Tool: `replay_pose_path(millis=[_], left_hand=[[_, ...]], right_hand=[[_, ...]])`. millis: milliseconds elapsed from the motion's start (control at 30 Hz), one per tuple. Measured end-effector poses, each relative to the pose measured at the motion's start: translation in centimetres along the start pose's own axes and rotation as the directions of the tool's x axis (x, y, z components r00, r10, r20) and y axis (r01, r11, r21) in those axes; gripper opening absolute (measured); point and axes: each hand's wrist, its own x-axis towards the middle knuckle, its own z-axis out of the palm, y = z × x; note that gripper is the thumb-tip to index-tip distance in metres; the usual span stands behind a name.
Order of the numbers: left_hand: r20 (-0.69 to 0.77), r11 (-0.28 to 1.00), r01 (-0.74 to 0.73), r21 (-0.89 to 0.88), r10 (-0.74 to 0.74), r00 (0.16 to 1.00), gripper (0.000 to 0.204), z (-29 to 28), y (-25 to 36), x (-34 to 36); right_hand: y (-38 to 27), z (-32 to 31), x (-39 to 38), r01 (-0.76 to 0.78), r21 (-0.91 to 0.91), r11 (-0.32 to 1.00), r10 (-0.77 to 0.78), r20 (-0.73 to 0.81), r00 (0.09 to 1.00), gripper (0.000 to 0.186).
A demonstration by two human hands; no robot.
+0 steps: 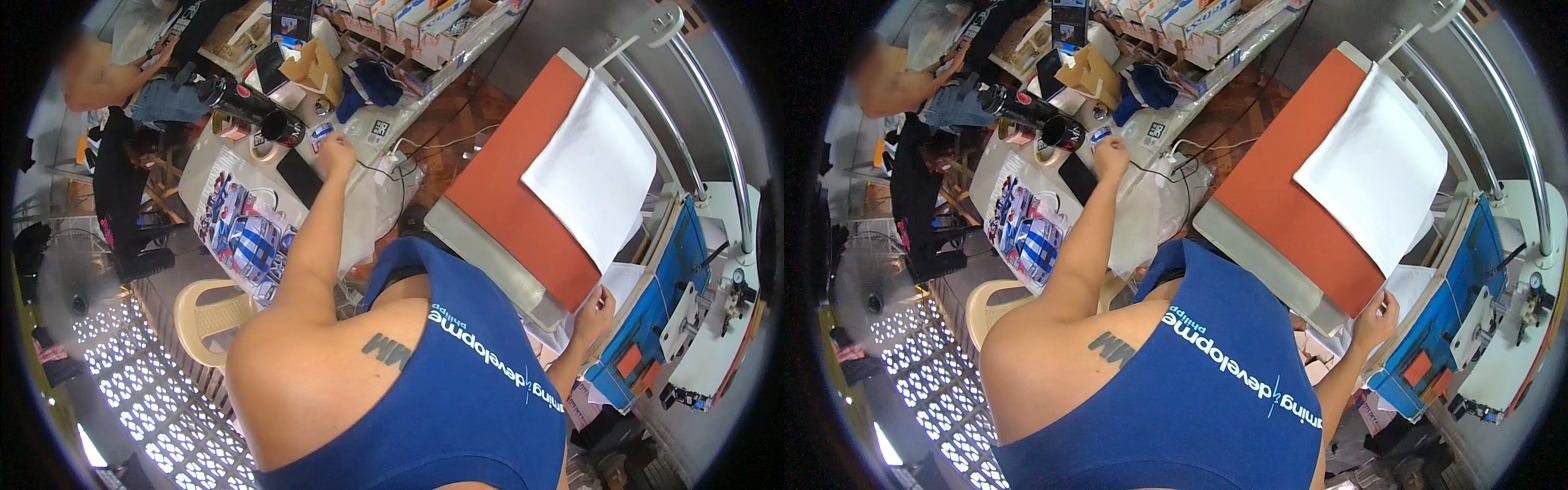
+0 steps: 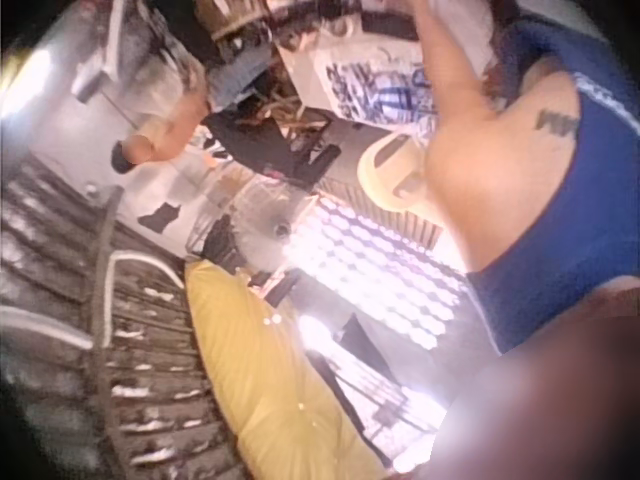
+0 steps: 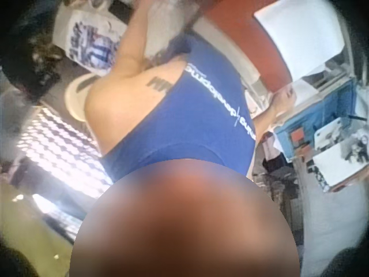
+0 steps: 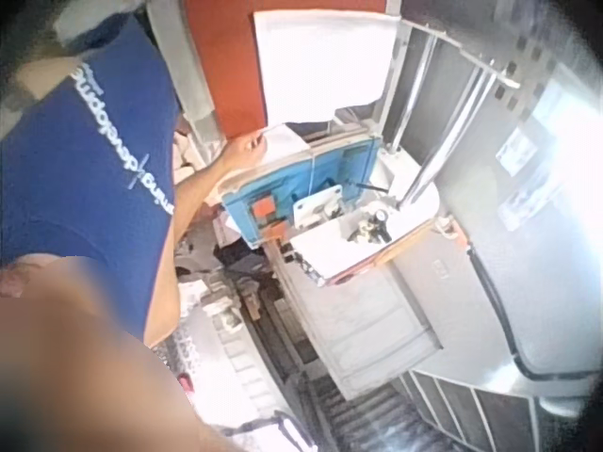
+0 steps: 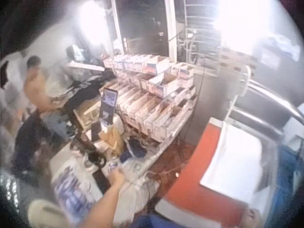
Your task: The person places a white t-shirt on a heat press, aligns it, and applies a small rectangular sticker to the chest area. They then operate the heat press to apply the design, remove the shirt, and repeat the process with another white t-shirt, applying a similar sticker and pressing it.
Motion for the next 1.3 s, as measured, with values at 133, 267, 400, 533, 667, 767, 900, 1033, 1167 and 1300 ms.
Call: replay_pose_path(millis=[133, 267, 400, 533, 667, 767, 900, 1033, 1167, 1300], left_hand=[[-0.006, 0.992, 0.121, 0.032, -0.12, 0.993, 0.015, -0.3, -3.0, 2.9], [-0.02, 0.993, 0.107, 0.047, -0.106, 0.994, 0.014, -0.8, -2.3, 2.7], [-0.032, 0.957, -0.254, -0.144, 0.252, 0.967, 0.013, -2.8, 4.3, 2.5], [-0.173, 0.681, -0.554, -0.479, 0.545, 0.82, 0.015, -5.4, 17.6, 5.1], [0.247, 0.721, -0.509, -0.471, 0.661, 0.708, 0.033, -4.7, 30.9, 9.4], [0.427, 0.804, -0.567, -0.178, 0.583, 0.692, 0.035, -0.8, 35.5, 11.6], [0.501, 0.633, -0.762, 0.138, 0.619, 0.605, 0.034, 5.7, 37.2, 13.4], [0.688, 0.379, -0.867, 0.323, 0.535, 0.49, 0.033, 7.4, 36.6, 16.1], [0.619, 0.666, -0.735, 0.126, 0.526, 0.583, 0.034, 6.8, 35.4, 16.9], [0.486, 0.821, -0.553, -0.142, 0.544, 0.684, 0.036, 6.8, 34.0, 16.2]], right_hand=[[-2.9, 0.6, 0.3, 0.11, 0.088, 0.99, -0.111, -0.001, 0.994, 0.017], [-4.3, 0.8, -0.5, 0.115, 0.068, 0.991, -0.116, 0.02, 0.993, 0.014], [-5.4, 0.9, -1.3, 0.067, 0.084, 0.994, -0.068, 0.014, 0.998, 0.012], [-7.2, 1.3, -1.4, 0.066, 0.126, 0.99, -0.073, 0.049, 0.996, 0.011], [-9.6, 2.0, -1.3, 0.14, 0.215, 0.966, -0.15, 0.033, 0.988, 0.014], [-10.6, 2.0, -1.8, 0.163, 0.27, 0.949, -0.179, 0.038, 0.983, 0.014], [-9.5, 0.9, -3.4, 0.071, 0.339, 0.938, -0.096, 0.056, 0.994, 0.013], [-6.4, -0.5, -5.8, -0.077, 0.316, 0.945, 0.072, 0.028, 0.997, 0.011], [-4.1, -1.1, -7.7, -0.188, 0.328, 0.926, 0.205, -0.018, 0.979, 0.011], [-4.2, -0.7, -7.9, -0.176, 0.359, 0.916, 0.197, -0.022, 0.98, 0.011]])
